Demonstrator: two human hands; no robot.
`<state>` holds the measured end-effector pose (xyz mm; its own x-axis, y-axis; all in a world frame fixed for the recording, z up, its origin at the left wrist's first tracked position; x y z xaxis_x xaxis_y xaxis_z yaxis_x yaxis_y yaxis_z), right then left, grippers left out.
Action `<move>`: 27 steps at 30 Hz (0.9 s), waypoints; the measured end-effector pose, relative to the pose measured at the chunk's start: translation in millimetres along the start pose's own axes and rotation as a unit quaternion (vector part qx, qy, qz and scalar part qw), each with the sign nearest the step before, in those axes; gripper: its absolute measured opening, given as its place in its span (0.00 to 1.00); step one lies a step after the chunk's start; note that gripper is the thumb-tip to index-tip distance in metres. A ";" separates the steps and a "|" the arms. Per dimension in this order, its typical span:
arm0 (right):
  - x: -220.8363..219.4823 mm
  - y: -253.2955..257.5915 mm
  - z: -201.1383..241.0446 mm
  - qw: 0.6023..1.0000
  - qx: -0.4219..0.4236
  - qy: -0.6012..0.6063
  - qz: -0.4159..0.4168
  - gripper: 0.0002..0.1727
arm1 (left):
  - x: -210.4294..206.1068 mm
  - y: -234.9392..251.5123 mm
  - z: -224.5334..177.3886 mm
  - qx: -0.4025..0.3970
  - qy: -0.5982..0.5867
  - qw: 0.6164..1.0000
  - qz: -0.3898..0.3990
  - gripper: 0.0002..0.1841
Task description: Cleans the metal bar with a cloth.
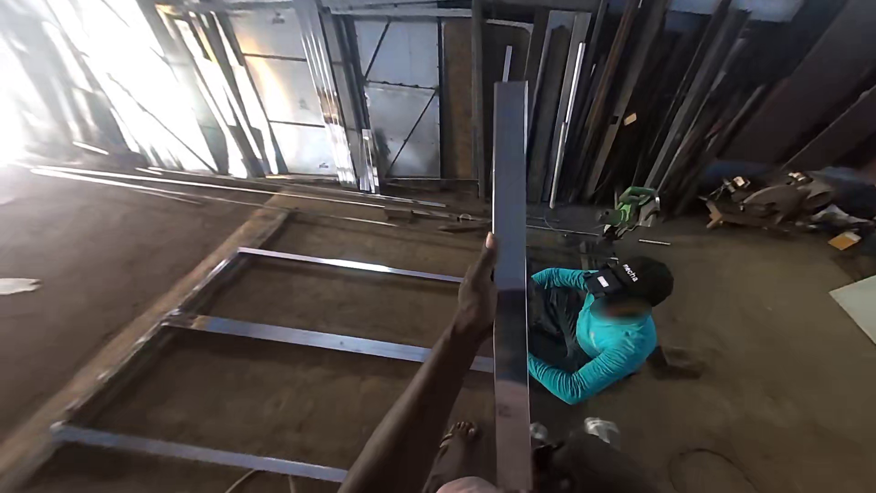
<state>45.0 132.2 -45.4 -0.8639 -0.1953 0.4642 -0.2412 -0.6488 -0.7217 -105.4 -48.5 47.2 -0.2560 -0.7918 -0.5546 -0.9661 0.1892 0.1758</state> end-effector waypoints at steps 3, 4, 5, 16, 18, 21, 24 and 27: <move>28.1 -57.6 -20.9 0.960 0.143 0.127 -0.203 0.12 | 14.6 2.5 -6.9 -0.032 -0.025 0.999 -0.013 0.33; 40.2 -78.7 -24.4 0.924 0.208 0.170 -0.274 0.10 | 19.0 1.8 -5.8 -0.042 -0.026 0.999 -0.011 0.33; 51.7 -97.5 -26.9 0.877 0.274 0.217 -0.330 0.08 | 21.7 -0.4 -2.9 -0.043 -0.026 0.999 -0.010 0.33; 175.5 -71.3 46.2 0.705 0.091 0.097 -0.696 0.32 | -24.4 -37.3 27.1 -0.089 0.072 0.987 0.110 0.30; 202.5 -80.1 48.5 0.700 0.095 0.144 -0.693 0.28 | -29.7 -44.9 29.4 -0.099 0.133 0.976 0.141 0.30; 245.7 -115.1 42.6 0.654 0.143 0.229 -0.706 0.25 | -23.7 -55.3 36.7 -0.057 0.189 0.968 0.153 0.23; 263.7 -164.3 19.8 0.562 0.198 0.233 -0.769 0.18 | -2.5 -69.3 44.4 -0.034 0.251 0.951 0.177 0.20; 231.5 -201.6 -39.8 0.428 0.350 0.081 -0.829 0.07 | 32.3 -80.7 49.9 -0.020 0.278 0.951 0.133 0.20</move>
Point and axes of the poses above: each hand's wrist, its own y-axis towards the middle knuckle, its own x-axis out of the back of the hand, z = x × y, the point moved 6 cm from there along y, towards the middle knuckle, and after that the axes turned 11 degrees about z, right-handed, at the moved point
